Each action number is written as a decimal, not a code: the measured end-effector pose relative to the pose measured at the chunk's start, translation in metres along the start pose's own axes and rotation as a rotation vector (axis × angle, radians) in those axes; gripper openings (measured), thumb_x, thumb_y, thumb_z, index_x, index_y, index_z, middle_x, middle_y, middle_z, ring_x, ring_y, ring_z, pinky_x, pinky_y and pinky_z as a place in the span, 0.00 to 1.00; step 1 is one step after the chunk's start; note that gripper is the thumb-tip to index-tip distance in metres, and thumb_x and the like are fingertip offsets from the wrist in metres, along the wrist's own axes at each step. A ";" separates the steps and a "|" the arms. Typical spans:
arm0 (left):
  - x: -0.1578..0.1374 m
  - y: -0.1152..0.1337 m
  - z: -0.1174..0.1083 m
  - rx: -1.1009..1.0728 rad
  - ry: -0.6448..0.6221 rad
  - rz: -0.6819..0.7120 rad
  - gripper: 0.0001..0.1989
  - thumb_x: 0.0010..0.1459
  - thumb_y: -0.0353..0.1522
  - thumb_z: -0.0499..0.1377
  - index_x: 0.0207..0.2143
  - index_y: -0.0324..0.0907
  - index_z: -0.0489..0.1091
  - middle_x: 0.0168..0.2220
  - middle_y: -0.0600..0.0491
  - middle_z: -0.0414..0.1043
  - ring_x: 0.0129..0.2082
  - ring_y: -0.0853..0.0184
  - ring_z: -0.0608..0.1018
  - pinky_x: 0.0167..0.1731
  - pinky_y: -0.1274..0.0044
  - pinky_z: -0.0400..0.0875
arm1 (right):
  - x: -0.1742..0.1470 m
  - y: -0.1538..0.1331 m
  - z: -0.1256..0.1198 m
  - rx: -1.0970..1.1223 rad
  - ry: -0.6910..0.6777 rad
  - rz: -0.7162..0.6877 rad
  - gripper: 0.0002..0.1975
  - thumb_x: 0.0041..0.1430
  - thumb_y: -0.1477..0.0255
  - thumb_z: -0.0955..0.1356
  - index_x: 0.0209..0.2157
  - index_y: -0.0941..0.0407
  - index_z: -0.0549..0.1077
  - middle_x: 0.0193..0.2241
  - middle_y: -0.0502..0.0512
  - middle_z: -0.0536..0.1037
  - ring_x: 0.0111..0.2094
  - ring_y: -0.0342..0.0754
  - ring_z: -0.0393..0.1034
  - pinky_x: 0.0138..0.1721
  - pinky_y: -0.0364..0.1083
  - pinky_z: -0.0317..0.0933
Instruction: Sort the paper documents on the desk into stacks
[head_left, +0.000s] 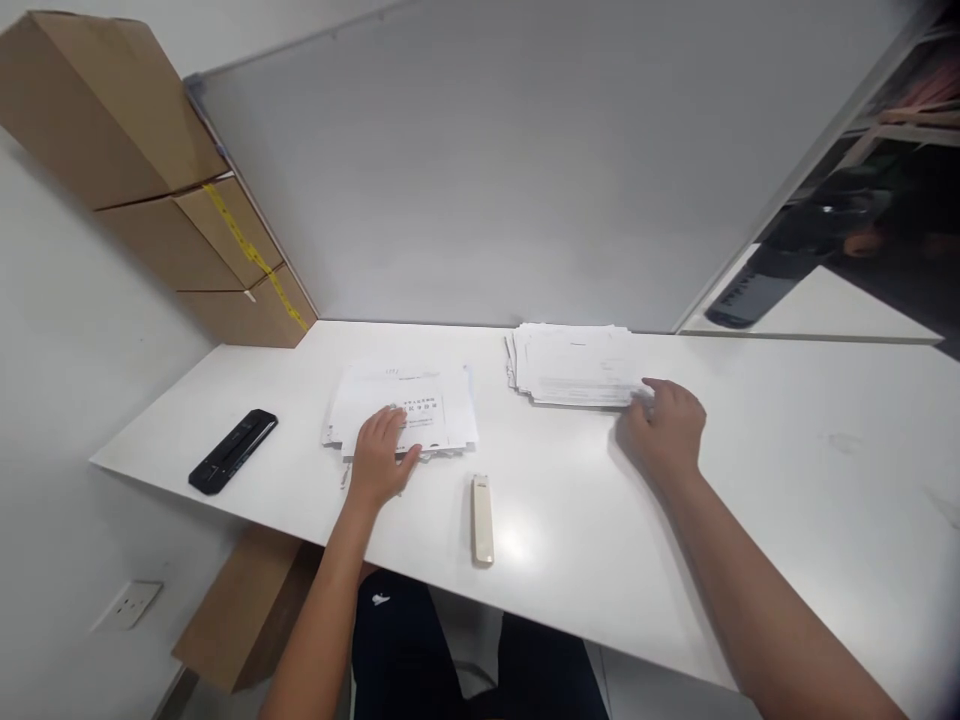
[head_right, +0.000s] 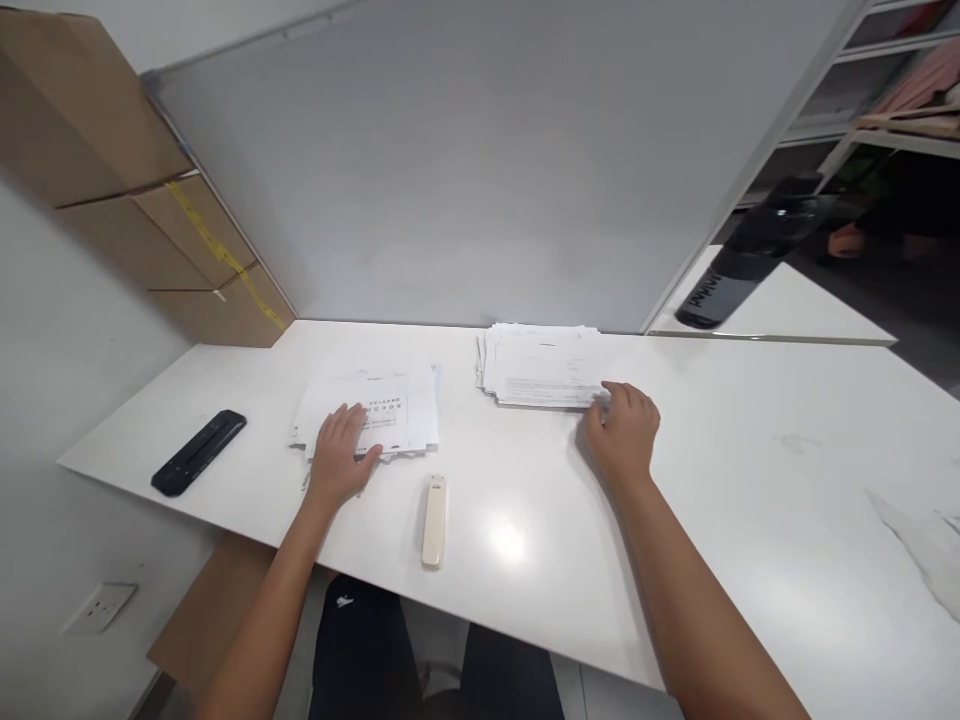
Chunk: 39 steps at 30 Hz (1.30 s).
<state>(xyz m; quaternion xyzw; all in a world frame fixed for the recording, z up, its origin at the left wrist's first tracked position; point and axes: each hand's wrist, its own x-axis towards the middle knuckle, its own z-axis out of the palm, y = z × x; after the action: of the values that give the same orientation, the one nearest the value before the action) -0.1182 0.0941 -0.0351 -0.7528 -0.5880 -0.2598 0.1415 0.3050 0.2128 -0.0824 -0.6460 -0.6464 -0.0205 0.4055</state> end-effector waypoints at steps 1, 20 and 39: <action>-0.001 -0.003 0.004 0.009 -0.021 -0.039 0.26 0.63 0.41 0.55 0.61 0.41 0.61 0.62 0.40 0.65 0.65 0.47 0.63 0.61 0.50 0.58 | -0.002 0.001 0.000 -0.007 0.001 -0.010 0.21 0.57 0.70 0.60 0.51 0.60 0.70 0.48 0.68 0.73 0.53 0.64 0.64 0.56 0.62 0.53; -0.007 -0.008 0.019 0.034 -0.094 0.064 0.26 0.66 0.45 0.53 0.60 0.40 0.65 0.62 0.40 0.65 0.64 0.49 0.66 0.58 0.56 0.66 | -0.049 -0.174 0.010 0.720 -0.666 0.276 0.26 0.51 0.55 0.68 0.50 0.49 0.71 0.33 0.55 0.77 0.38 0.57 0.70 0.42 0.54 0.64; -0.002 0.008 0.001 -0.001 -0.156 0.289 0.25 0.63 0.21 0.48 0.60 0.46 0.65 0.63 0.49 0.65 0.66 0.61 0.63 0.64 0.61 0.59 | -0.081 -0.201 0.039 1.344 -0.686 0.481 0.40 0.47 0.67 0.72 0.62 0.51 0.56 0.53 0.60 0.74 0.50 0.58 0.72 0.53 0.58 0.66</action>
<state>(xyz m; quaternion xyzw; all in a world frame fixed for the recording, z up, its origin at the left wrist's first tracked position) -0.1107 0.0910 -0.0367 -0.8476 -0.4825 -0.1776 0.1310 0.1009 0.1350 -0.0536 -0.3550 -0.4521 0.6626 0.4802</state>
